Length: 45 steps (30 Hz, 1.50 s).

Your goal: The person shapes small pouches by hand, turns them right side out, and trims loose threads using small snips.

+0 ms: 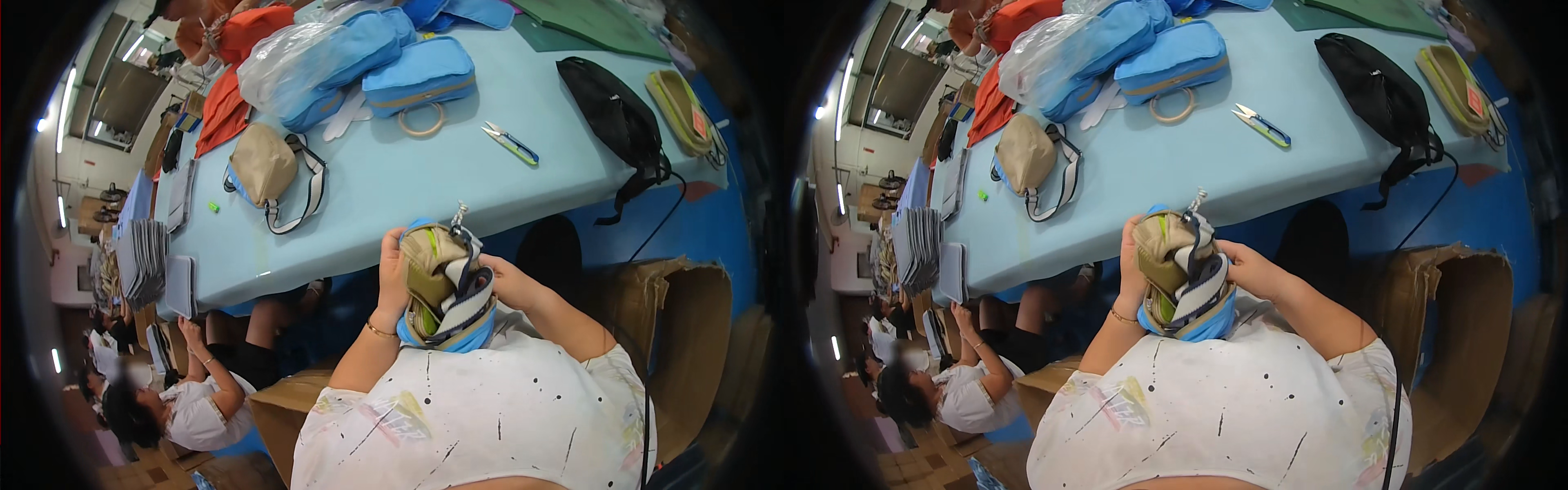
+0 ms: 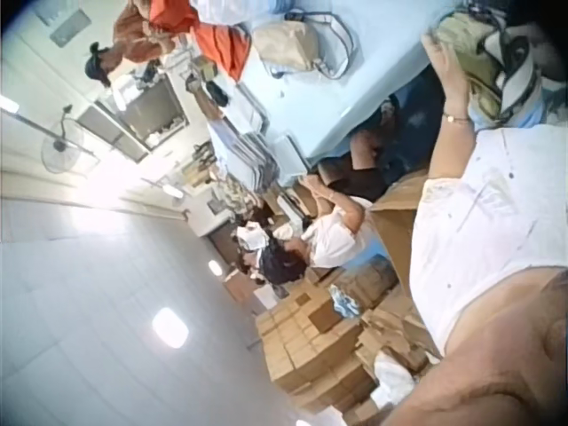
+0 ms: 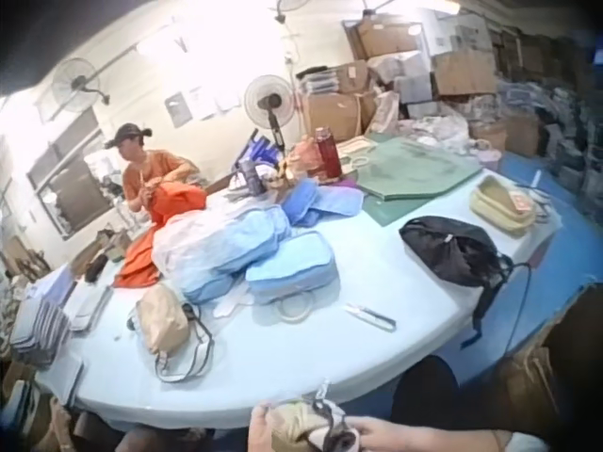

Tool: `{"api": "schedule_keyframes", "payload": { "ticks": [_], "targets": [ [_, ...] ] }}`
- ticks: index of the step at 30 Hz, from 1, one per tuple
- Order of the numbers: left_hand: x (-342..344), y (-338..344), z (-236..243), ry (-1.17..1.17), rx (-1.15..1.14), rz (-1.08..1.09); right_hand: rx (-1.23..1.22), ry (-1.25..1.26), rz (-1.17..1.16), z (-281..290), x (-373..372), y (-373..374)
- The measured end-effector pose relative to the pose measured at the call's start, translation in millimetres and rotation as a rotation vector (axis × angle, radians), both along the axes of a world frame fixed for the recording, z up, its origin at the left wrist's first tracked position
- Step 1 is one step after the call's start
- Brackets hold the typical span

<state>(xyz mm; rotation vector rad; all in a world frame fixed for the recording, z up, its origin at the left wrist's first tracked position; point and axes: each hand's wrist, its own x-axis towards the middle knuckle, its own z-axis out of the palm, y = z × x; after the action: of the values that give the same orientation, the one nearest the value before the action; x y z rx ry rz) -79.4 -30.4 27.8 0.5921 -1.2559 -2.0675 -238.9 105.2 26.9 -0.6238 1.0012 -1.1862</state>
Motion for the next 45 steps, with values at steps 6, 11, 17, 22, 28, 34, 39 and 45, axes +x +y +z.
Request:
{"api": "schedule_keyframes", "payload": {
  "ticks": [6,11,17,22,28,34,39,45],
  "targets": [
    [-14,9,9,-0.271,-0.363,-0.105,-0.247,-0.187,0.2,-12,-1,8],
    [-8,-10,-15,-0.45,-0.294,-0.382,-0.404,-0.297,0.143,-6,-5,-3],
    [18,-10,41,-0.193,-0.513,-0.206,-0.354,-0.645,-0.417,21,-36,-15],
    [-2,31,61,-0.026,0.054,0.148,-0.51,-0.442,-0.439,18,-19,-21],
    [20,26,33,0.056,0.52,-0.063,-0.97,0.114,-0.139,44,8,-26],
    [25,13,16,0.113,0.612,-0.13,-0.441,-0.294,-0.234,14,12,7],
    [23,4,22,0.04,-0.02,0.096,-0.388,0.057,0.04,17,-20,15],
    [34,-15,54,-0.135,-0.414,0.074,-0.358,0.267,-0.299,42,-78,23]
  ]
}}
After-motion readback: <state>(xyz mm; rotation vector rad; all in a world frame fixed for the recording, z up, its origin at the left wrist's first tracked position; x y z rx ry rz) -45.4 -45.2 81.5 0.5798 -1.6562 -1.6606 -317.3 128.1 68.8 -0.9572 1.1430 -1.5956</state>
